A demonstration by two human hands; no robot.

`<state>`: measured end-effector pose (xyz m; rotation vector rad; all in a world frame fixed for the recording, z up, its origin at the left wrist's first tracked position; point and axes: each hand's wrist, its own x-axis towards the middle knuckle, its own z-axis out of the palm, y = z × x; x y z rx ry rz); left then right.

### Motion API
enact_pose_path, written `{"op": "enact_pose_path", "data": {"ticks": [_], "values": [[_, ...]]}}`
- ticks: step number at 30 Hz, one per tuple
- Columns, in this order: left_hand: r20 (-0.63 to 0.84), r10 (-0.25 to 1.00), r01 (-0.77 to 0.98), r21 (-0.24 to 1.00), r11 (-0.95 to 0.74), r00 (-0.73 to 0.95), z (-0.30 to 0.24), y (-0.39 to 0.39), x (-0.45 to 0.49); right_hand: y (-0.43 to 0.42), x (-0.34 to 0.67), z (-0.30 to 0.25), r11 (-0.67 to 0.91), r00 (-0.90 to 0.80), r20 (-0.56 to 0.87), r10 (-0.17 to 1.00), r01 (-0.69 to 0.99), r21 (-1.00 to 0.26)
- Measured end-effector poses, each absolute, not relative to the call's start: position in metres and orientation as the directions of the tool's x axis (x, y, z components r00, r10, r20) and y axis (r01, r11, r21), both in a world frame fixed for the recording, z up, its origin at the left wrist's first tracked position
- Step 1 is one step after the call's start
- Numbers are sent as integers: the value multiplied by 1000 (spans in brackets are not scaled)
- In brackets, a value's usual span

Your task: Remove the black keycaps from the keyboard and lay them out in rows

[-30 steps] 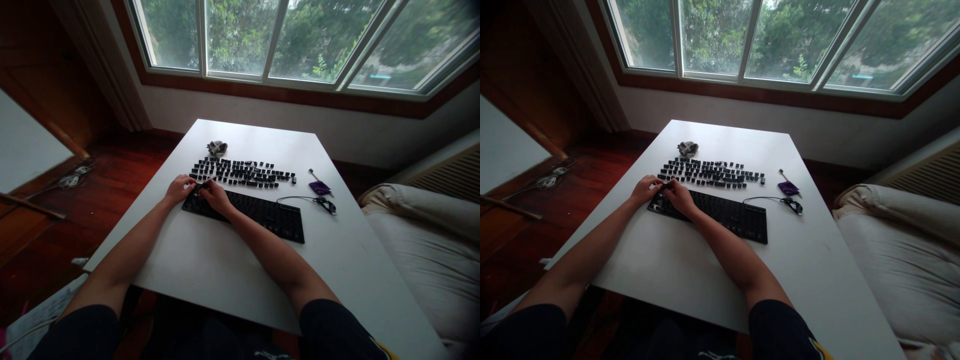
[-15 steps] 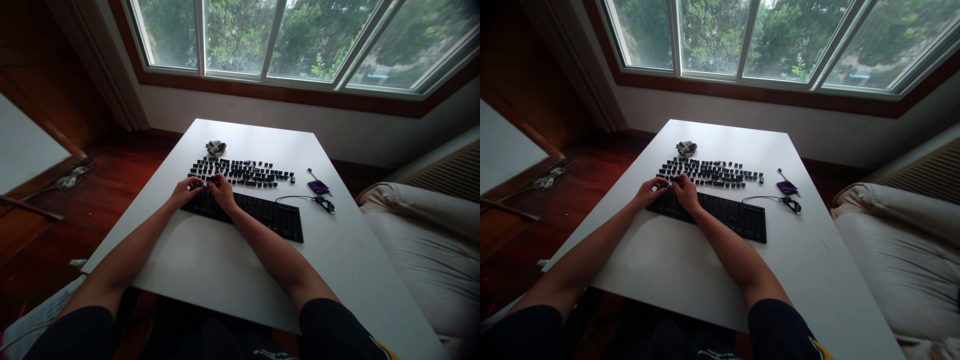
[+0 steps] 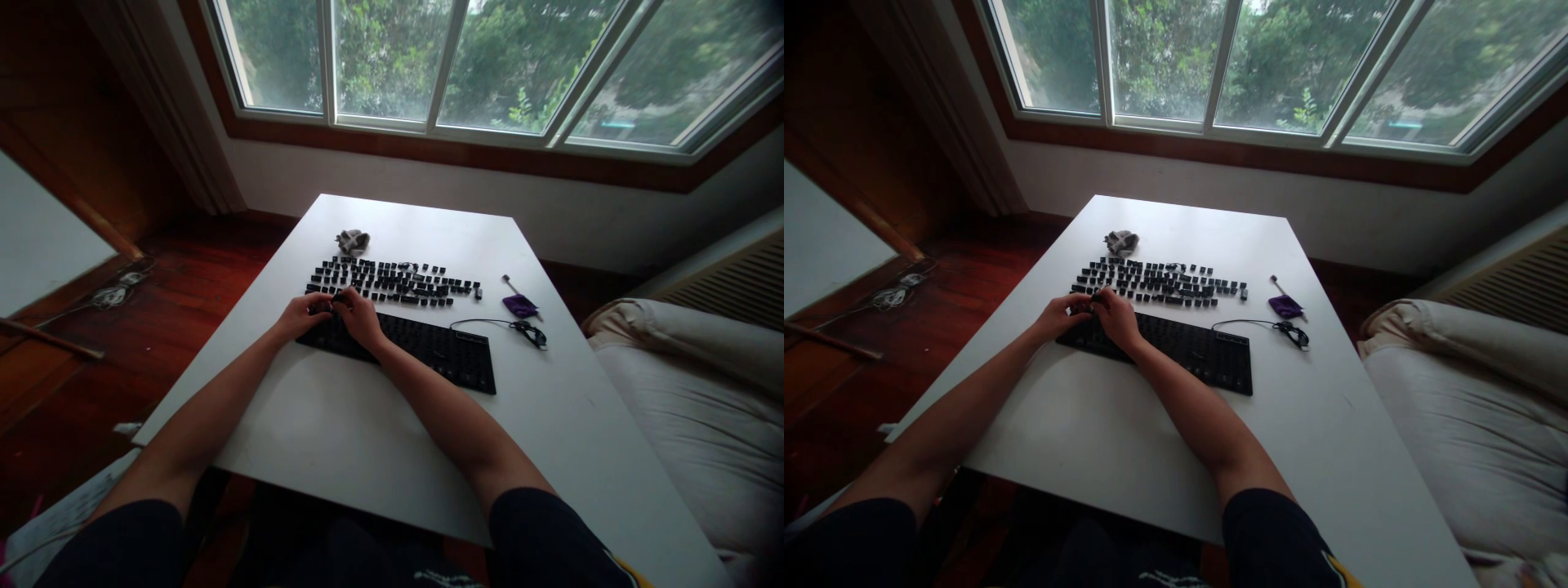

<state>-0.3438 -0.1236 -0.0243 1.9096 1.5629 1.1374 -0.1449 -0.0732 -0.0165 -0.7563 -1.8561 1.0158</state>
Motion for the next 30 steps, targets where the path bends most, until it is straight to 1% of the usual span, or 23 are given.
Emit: {"op": "enact_pose_path", "data": {"ticks": [5, 10, 13, 18, 21, 24, 27, 30], "values": [[367, 929, 603, 729, -324, 56, -20, -126, -335, -66, -150, -27, 290, -382, 272, 883, -12, -957], [383, 924, 604, 735, -310, 8, -18, -128, -330, -62, -154, -31, 154, -374, 210, 903, -175, -973], [386, 922, 601, 742, -297, -20, -16, -128, -329, -61, -155, -31, 117, -376, 201, 905, -234, -965], [361, 932, 468, 827, -310, -22, -20, -125, -329, -60, -158, -34, 57, -380, 160, 911, -268, -962], [354, 935, 417, 855, -309, -33, -25, -122, -330, -59, -159, -36, 83, -371, 174, 912, -249, -965], [334, 942, 419, 859, -295, -22, -27, -121, -331, -58, -159, -37, 81, -350, 159, 923, -229, -970], [330, 944, 452, 843, -292, -6, -27, -122, -332, -57, -159, -36, -8, -354, 94, 930, -275, -961], [330, 944, 477, 833, -281, -20, -27, -122, -331, -56, -158, -34, -59, -375, 65, 925, -309, -949]]}}
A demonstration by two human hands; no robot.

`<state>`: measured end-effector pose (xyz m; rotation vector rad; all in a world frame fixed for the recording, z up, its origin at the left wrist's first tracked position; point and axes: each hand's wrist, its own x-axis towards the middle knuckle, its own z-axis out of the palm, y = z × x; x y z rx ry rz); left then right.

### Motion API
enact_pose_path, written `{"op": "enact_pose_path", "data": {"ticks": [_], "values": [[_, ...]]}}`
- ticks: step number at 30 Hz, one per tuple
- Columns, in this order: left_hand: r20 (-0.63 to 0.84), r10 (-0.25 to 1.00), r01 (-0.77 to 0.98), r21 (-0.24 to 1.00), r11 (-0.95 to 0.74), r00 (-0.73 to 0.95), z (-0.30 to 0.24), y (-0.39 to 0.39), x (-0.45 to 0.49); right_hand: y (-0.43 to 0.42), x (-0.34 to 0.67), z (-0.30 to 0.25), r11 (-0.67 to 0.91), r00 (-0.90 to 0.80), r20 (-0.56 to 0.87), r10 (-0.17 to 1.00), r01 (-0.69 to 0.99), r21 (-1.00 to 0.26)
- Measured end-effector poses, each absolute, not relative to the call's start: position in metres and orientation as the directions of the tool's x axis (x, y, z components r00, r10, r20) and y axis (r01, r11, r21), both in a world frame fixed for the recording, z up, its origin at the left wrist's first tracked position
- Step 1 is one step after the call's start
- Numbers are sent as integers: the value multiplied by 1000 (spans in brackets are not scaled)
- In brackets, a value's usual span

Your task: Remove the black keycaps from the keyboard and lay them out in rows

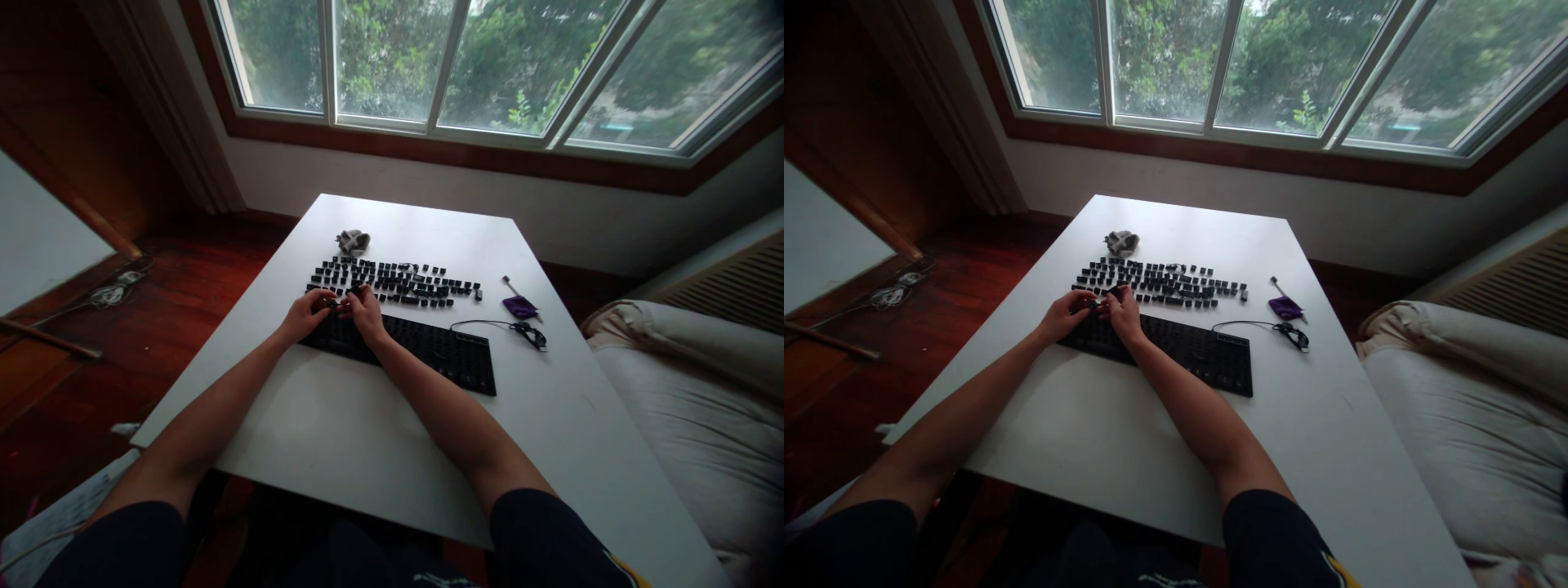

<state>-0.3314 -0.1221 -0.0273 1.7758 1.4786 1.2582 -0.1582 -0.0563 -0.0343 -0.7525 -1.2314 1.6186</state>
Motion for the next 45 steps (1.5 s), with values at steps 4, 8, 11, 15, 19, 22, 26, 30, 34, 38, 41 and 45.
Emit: {"op": "enact_pose_path", "data": {"ticks": [4, 8, 11, 15, 19, 22, 26, 30, 34, 38, 41, 45], "values": [[321, 946, 462, 844, -272, -31, -27, -123, -331, -57, -158, -31, -93, -368, 34, 929, -322, -942], [338, 940, 525, 809, -263, -50, -23, -125, -329, -58, -158, -27, -134, -372, 0, 928, -336, -932], [359, 932, 554, 787, -272, -51, -20, -128, -326, -59, -158, -23, -167, -383, -26, 923, -339, -926], [371, 927, 577, 770, -274, -55, -17, -129, -323, -60, -158, -21, -188, -399, -39, 916, -343, -920], [364, 930, 563, 781, -269, -60, -17, -128, -322, -59, -159, -23, -208, -378, -60, 924, -365, -908], [344, 938, 498, 823, -275, -50, -19, -127, -323, -58, -158, -25, -200, -370, -50, 928, -378, -904], [304, 953, 309, 907, -285, -13, -22, -124, -325, -59, -156, -25, -213, -392, -37, 919, -415, -885], [260, 966, 190, 948, -257, 9, -20, -124, -327, -62, -154, -21, -252, -407, -57, 912, -443, -861], [215, 977, 116, 970, -214, 9, -17, -125, -331, -67, -156, -19, -295, -427, -75, 901, -476, -829], [189, 981, 64, 979, -192, 46, -17, -126, -336, -67, -156, -18, -371, -484, -124, 866, -456, -809], [173, 981, 84, 980, -180, 85, -14, -129, -337, -63, -154, -15, -428, -528, -165, 833, -429, -796], [214, 973, 148, 963, -225, 82, -7, -133, -333, -58, -152, -12, -496, -563, -216, 798, -409, -766]]}}
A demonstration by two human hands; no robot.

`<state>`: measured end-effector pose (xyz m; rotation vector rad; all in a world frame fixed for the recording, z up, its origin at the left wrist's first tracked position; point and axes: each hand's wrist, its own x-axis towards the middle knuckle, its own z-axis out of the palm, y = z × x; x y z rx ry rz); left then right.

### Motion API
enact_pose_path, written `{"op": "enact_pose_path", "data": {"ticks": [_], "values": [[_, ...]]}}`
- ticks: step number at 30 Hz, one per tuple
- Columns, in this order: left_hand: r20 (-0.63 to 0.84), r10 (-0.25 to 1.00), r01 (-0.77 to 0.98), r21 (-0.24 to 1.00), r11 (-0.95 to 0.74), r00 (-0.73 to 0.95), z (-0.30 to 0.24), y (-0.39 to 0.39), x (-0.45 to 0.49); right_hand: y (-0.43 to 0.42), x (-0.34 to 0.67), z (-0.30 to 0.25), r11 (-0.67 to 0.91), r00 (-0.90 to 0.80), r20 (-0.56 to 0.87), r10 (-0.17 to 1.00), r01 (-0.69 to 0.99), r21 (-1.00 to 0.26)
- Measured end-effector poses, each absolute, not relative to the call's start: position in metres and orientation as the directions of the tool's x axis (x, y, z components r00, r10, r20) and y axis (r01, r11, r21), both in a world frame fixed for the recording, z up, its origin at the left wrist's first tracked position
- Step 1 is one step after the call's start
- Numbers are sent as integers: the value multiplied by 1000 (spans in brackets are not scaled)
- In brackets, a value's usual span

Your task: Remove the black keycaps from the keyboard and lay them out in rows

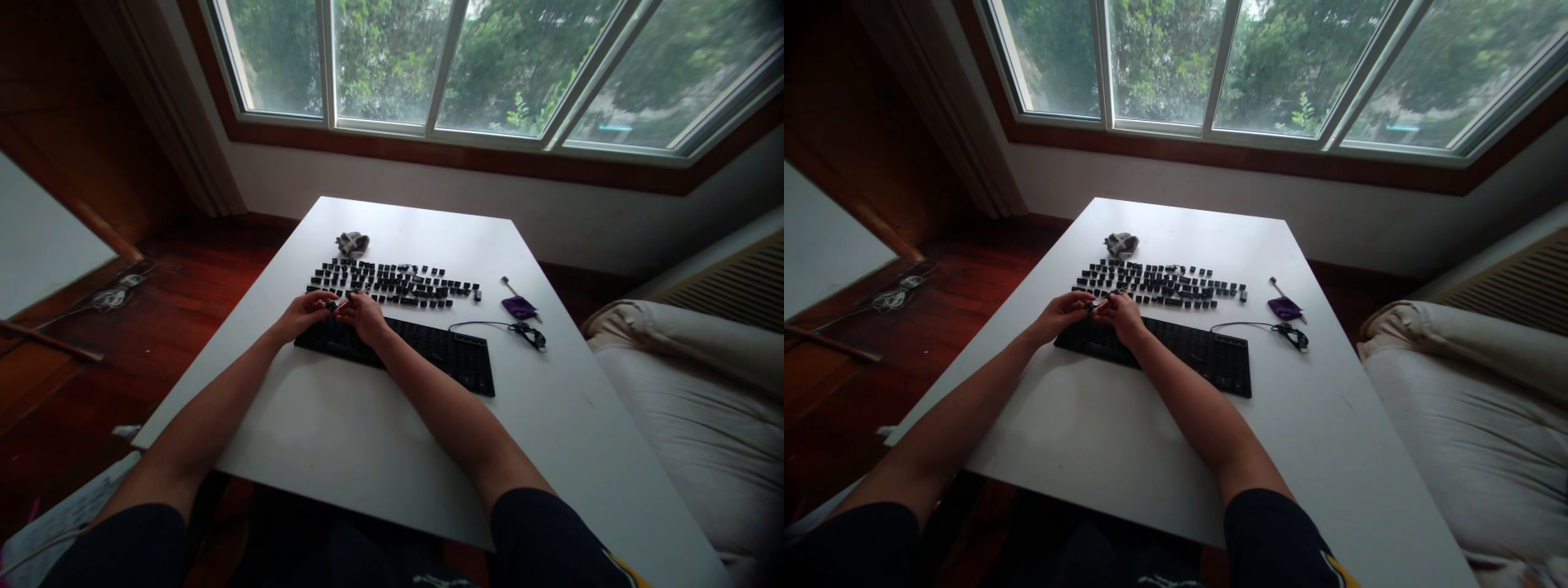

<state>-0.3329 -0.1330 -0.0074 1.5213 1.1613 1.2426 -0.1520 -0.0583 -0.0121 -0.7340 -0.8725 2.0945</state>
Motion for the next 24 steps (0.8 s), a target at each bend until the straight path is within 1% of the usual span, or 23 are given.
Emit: {"op": "enact_pose_path", "data": {"ticks": [4, 11, 14, 17, 20, 24], "values": [[252, 966, 172, 950, -259, 62, -5, -134, -328, -59, -152, -9, -520, -541, -255, 802, -421, -743], [233, 972, 94, 968, -231, -19, -14, -132, -329, -65, -154, -5, -542, -515, -285, 808, -462, -703], [208, 978, 56, 977, -206, -29, -17, -132, -330, -65, -154, -5, -523, -519, -265, 813, -449, -724], [199, 980, 20, 980, -198, -32, -17, -131, -330, -64, -154, -5, -444, -486, -207, 849, -445, -778], [244, 970, 102, 965, -242, -14, -12, -131, -328, -64, -153, -5, -385, -460, -163, 873, -446, -808], [323, 946, 347, 885, -309, 21, -7, -133, -324, -63, -152, -6, -388, -454, -181, 872, -417, -822]]}}
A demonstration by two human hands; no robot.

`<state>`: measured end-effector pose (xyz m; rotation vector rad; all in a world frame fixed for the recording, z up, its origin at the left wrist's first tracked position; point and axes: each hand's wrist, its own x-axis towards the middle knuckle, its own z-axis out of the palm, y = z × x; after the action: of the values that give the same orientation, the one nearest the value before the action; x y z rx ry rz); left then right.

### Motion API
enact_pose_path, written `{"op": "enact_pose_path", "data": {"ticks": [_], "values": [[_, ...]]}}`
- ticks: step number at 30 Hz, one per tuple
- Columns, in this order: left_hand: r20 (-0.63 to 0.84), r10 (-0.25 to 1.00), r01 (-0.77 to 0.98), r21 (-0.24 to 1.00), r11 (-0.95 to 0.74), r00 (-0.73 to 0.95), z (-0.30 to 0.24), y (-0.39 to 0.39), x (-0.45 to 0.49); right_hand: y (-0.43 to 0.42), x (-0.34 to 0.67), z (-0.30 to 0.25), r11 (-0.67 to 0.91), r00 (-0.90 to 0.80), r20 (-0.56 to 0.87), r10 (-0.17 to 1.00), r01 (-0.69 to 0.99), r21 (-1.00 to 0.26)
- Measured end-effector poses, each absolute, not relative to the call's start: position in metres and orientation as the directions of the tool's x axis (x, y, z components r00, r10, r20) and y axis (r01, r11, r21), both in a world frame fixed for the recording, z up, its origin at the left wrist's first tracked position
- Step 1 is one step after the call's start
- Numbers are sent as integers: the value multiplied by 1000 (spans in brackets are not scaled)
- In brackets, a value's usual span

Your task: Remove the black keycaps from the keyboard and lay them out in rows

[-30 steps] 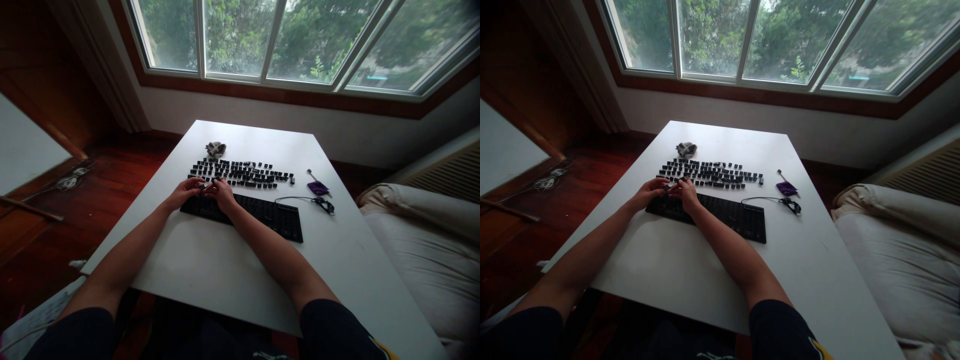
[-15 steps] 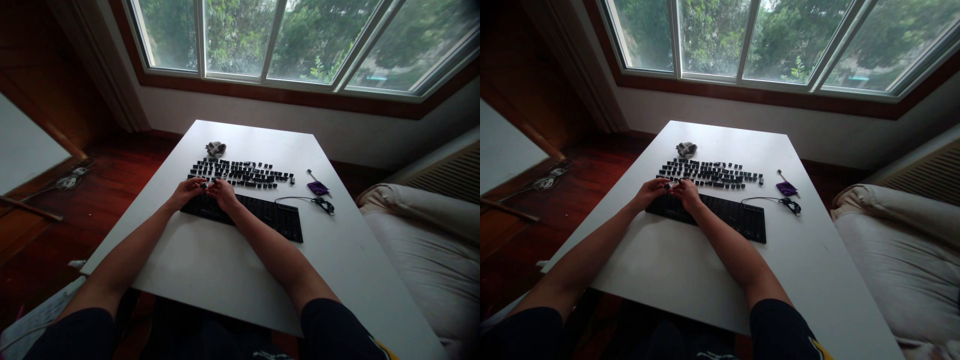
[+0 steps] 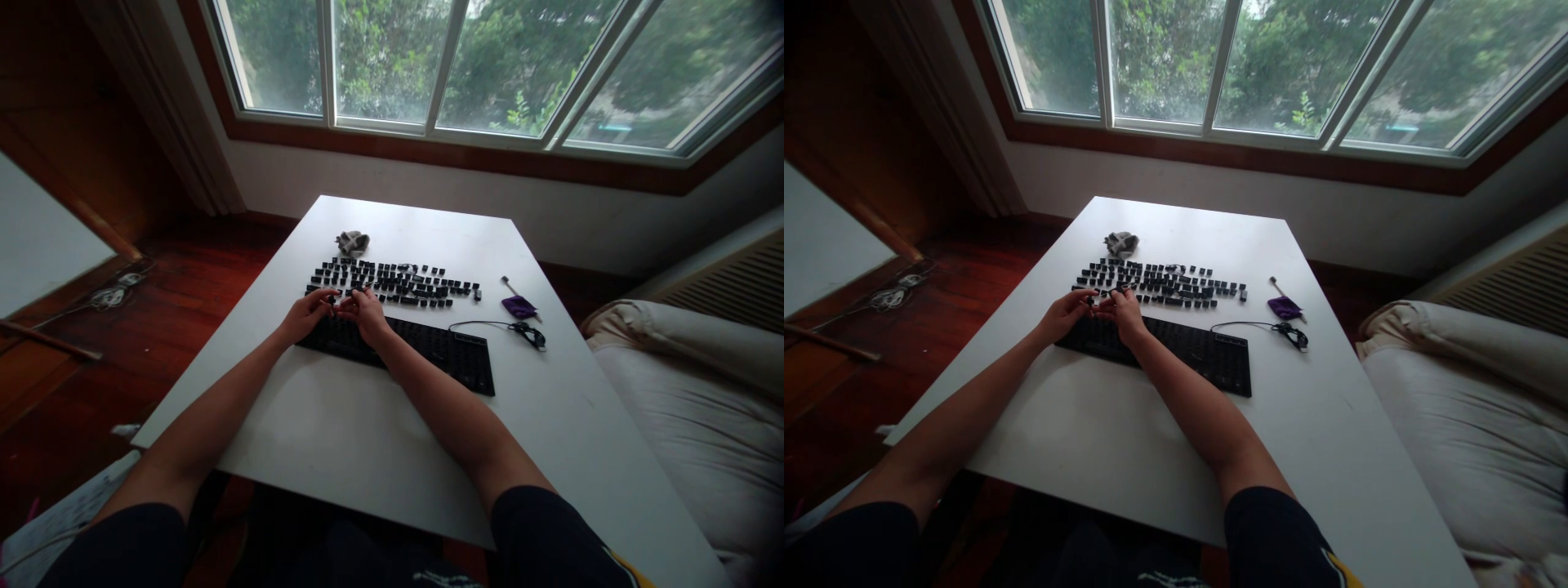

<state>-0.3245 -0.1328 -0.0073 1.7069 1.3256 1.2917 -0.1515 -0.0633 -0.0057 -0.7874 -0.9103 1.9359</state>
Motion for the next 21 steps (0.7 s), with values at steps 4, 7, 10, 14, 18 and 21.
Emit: {"op": "enact_pose_path", "data": {"ticks": [4, 7, 10, 14, 18, 21], "values": [[367, 930, 495, 812, -309, -22, -8, -135, -321, -60, -152, -9, -293, -387, -132, 913, -394, -871], [402, 910, 515, 803, -300, -97, -10, -133, -322, -58, -153, -13, -206, -334, -83, 939, -349, -914], [467, 870, 571, 763, -303, -161, -12, -129, -328, -58, -153, -16, -110, -319, -35, 947, -221, -969], [486, 827, 628, 745, -223, -283, -18, -125, -341, -59, -150, -17, 72, -353, 44, 934, 68, -995], [435, 827, 620, 772, -140, -355, -25, -121, -350, -58, -146, -13, 129, -377, 35, 925, 227, -965], [395, 841, 630, 772, -86, -369, -27, -121, -351, -56, -143, -8, 101, -393, -5, 920, 248, -963]]}}
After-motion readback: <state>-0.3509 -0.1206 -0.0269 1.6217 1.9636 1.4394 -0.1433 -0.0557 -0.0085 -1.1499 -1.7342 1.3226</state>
